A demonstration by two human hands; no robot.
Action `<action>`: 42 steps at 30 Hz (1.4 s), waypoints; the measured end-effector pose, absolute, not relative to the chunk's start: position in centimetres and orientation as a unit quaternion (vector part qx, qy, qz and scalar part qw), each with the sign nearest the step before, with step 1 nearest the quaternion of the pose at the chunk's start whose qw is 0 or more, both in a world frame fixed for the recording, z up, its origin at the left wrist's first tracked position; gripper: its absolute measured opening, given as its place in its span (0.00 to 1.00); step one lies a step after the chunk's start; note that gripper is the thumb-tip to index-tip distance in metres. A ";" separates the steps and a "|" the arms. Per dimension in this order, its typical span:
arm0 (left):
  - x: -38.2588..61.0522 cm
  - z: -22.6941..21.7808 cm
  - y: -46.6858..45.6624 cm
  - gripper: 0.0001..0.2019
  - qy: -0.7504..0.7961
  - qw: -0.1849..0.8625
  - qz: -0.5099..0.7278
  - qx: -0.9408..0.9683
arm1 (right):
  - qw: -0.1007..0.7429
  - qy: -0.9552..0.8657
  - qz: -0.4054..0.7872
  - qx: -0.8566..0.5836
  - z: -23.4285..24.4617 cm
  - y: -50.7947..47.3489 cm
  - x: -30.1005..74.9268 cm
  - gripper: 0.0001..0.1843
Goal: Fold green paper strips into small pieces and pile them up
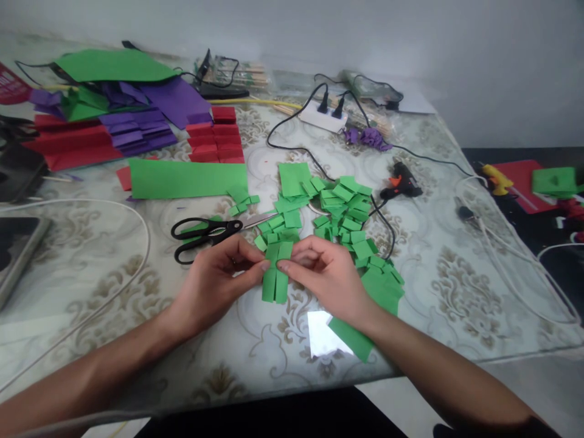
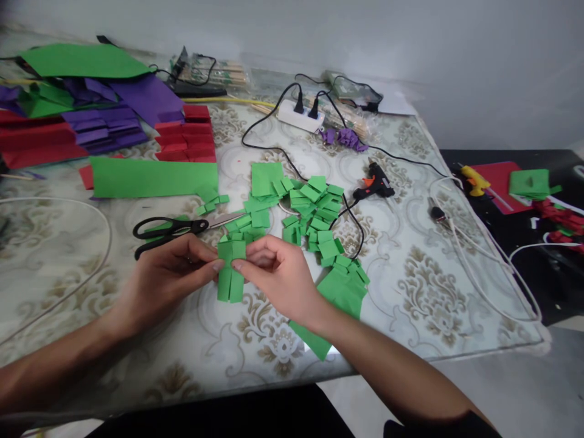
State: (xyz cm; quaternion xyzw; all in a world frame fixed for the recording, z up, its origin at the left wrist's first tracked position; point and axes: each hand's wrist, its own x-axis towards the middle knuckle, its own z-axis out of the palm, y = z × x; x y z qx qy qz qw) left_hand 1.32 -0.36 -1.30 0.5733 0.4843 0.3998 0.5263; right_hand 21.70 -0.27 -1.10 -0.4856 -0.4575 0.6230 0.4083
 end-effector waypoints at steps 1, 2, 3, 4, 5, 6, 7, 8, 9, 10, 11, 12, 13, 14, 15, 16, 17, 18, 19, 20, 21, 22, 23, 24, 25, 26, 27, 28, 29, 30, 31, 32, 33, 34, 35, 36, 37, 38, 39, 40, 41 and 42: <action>1.3 -1.3 -0.4 0.05 0.483 0.527 0.400 0.573 | 0.410 -0.457 0.623 -0.485 -1.1 -0.3 21.7 0.19; 1.3 -1.3 -0.4 0.05 0.484 0.527 0.400 0.573 | 0.411 -0.456 0.623 -0.485 -1.1 -0.3 21.7 0.19; 1.3 -1.3 -0.4 0.05 0.486 0.525 0.399 0.573 | 0.412 -0.456 0.623 -0.484 -1.1 -0.3 21.7 0.19; 1.3 -1.3 -0.4 0.06 0.489 0.523 0.398 0.574 | 0.413 -0.456 0.622 -0.484 -1.1 -0.3 21.7 0.19; 1.3 -1.2 -0.4 0.06 0.492 0.521 0.397 0.574 | 0.413 -0.456 0.621 -0.485 -1.1 -0.3 21.7 0.19; 1.3 -1.2 -0.4 0.06 0.494 0.520 0.395 0.574 | 0.412 -0.457 0.620 -0.486 -1.1 -0.3 21.7 0.20; 1.3 -1.2 -0.4 0.06 0.495 0.519 0.394 0.575 | 0.412 -0.459 0.619 -0.487 -1.1 -0.3 21.7 0.20; 1.3 -1.2 -0.4 0.06 0.497 0.519 0.393 0.574 | 0.412 -0.460 0.618 -0.487 -1.1 -0.3 21.6 0.20; 1.3 -1.2 -0.4 0.06 0.498 0.519 0.391 0.574 | 0.413 -0.460 0.617 -0.487 -1.1 -0.3 21.6 0.21; 1.3 -1.2 -0.4 0.06 0.499 0.519 0.390 0.575 | 0.414 -0.459 0.617 -0.486 -1.1 -0.2 21.6 0.21; 1.3 -1.2 -0.4 0.06 0.499 0.518 0.389 0.575 | 0.417 -0.456 0.619 -0.485 -1.2 -0.2 21.6 0.21; 1.3 -1.2 -0.5 0.06 0.500 0.517 0.389 0.576 | 0.418 -0.453 0.621 -0.484 -1.2 -0.2 21.6 0.21; 1.3 -1.2 -0.5 0.06 0.499 0.516 0.389 0.577 | 0.419 -0.450 0.623 -0.483 -1.2 -0.2 21.6 0.21; 1.3 -1.3 -0.5 0.06 0.499 0.515 0.389 0.579 | 0.420 -0.448 0.626 -0.481 -1.1 -0.2 21.5 0.20; 1.3 -1.3 -0.4 0.06 0.498 0.514 0.390 0.580 | 0.420 -0.446 0.627 -0.481 -1.1 -0.2 21.6 0.20; 1.3 -1.3 -0.4 0.06 0.497 0.512 0.391 0.581 | 0.419 -0.445 0.628 -0.481 -1.1 -0.2 21.6 0.20; 1.4 -1.3 -0.4 0.06 0.497 0.511 0.392 0.582 | 0.419 -0.445 0.629 -0.481 -1.1 -0.2 21.6 0.19; 1.4 -1.3 -0.4 0.06 0.497 0.509 0.393 0.583 | 0.419 -0.445 0.629 -0.480 -1.1 -0.2 21.6 0.19; 1.4 -1.3 -0.4 0.06 0.497 0.508 0.394 0.582 | 0.419 -0.444 0.630 -0.480 -1.1 -0.2 21.6 0.19; 1.4 -1.3 -0.4 0.06 0.497 0.509 0.396 0.580 | 0.419 -0.443 0.631 -0.479 -1.1 -0.2 21.6 0.19; 1.4 -1.4 -0.4 0.07 0.497 0.511 0.399 0.577 | 0.420 -0.441 0.632 -0.479 -1.2 -0.2 21.6 0.19; 1.4 -1.4 -0.4 0.07 0.496 0.514 0.402 0.573 | 0.421 -0.439 0.633 -0.479 -1.2 -0.2 21.6 0.19; 1.4 -1.4 -0.4 0.07 0.493 0.517 0.407 0.569 | 0.420 -0.437 0.634 -0.480 -1.2 -0.2 21.6 0.19; 1.5 -1.4 -0.5 0.08 0.489 0.520 0.413 0.565 | 0.418 -0.434 0.637 -0.481 -1.2 -0.1 21.6 0.19; 1.5 -1.5 -0.5 0.08 0.485 0.522 0.418 0.563 | 0.415 -0.431 0.641 -0.482 -1.1 -0.1 21.6 0.19; 1.5 -1.5 -0.5 0.09 0.482 0.520 0.423 0.565 | 0.412 -0.427 0.646 -0.481 -1.1 -0.1 21.6 0.19; 1.5 -1.6 -0.5 0.08 0.478 0.516 0.425 0.569 | 0.408 -0.424 0.651 -0.480 -1.1 -0.1 21.6 0.19; 1.4 -1.6 -0.4 0.08 0.475 0.510 0.427 0.576 | 0.405 -0.421 0.656 -0.478 -1.0 -0.1 21.6 0.19; 1.4 -1.6 -0.4 0.07 0.472 0.504 0.427 0.584 | 0.404 -0.418 0.659 -0.477 -1.0 -0.1 21.6 0.19; 1.4 -1.6 -0.4 0.06 0.470 0.498 0.424 0.593 | 0.403 -0.417 0.660 -0.477 -0.9 0.0 21.6 0.19; 1.3 -1.6 -0.4 0.04 0.467 0.494 0.419 0.602 | 0.403 -0.416 0.661 -0.478 -0.9 0.0 21.7 0.18; 1.3 -1.5 -0.4 0.03 0.465 0.494 0.411 0.609 | 0.402 -0.416 0.660 -0.479 -0.9 0.0 21.7 0.18; 1.2 -1.4 -0.3 0.02 0.464 0.496 0.399 0.616 | 0.402 -0.416 0.660 -0.479 -0.9 0.0 21.7 0.18; 1.2 -1.3 -0.3 0.03 0.463 0.498 0.387 0.623 | 0.401 -0.418 0.659 -0.480 -0.9 -0.1 21.7 0.18; 1.2 -1.2 -0.3 0.05 0.463 0.501 0.377 0.627 | 0.400 -0.420 0.657 -0.481 -0.9 -0.1 21.7 0.18; 1.2 -1.0 -0.3 0.05 0.463 0.503 0.369 0.630 | 0.397 -0.424 0.655 -0.483 -0.9 -0.1 21.8 0.18; 1.2 -0.9 -0.3 0.06 0.465 0.504 0.363 0.631 | 0.395 -0.427 0.652 -0.485 -0.9 -0.1 21.8 0.18; 1.2 -0.8 -0.3 0.06 0.466 0.505 0.359 0.632 | 0.394 -0.431 0.649 -0.488 -0.9 -0.1 21.8 0.18; 1.2 -0.7 -0.3 0.05 0.466 0.507 0.357 0.631 | 0.392 -0.433 0.647 -0.490 -0.9 -0.2 21.8 0.19; 1.2 -0.6 -0.3 0.05 0.467 0.510 0.356 0.629 | 0.391 -0.433 0.646 -0.492 -0.9 -0.2 21.8 0.19; 1.2 -0.5 -0.3 0.05 0.467 0.514 0.355 0.626 | 0.391 -0.433 0.646 -0.493 -0.8 -0.2 21.8 0.19; 1.3 -0.5 -0.3 0.04 0.466 0.519 0.355 0.622 | 0.391 -0.432 0.646 -0.493 -0.8 -0.2 21.8 0.19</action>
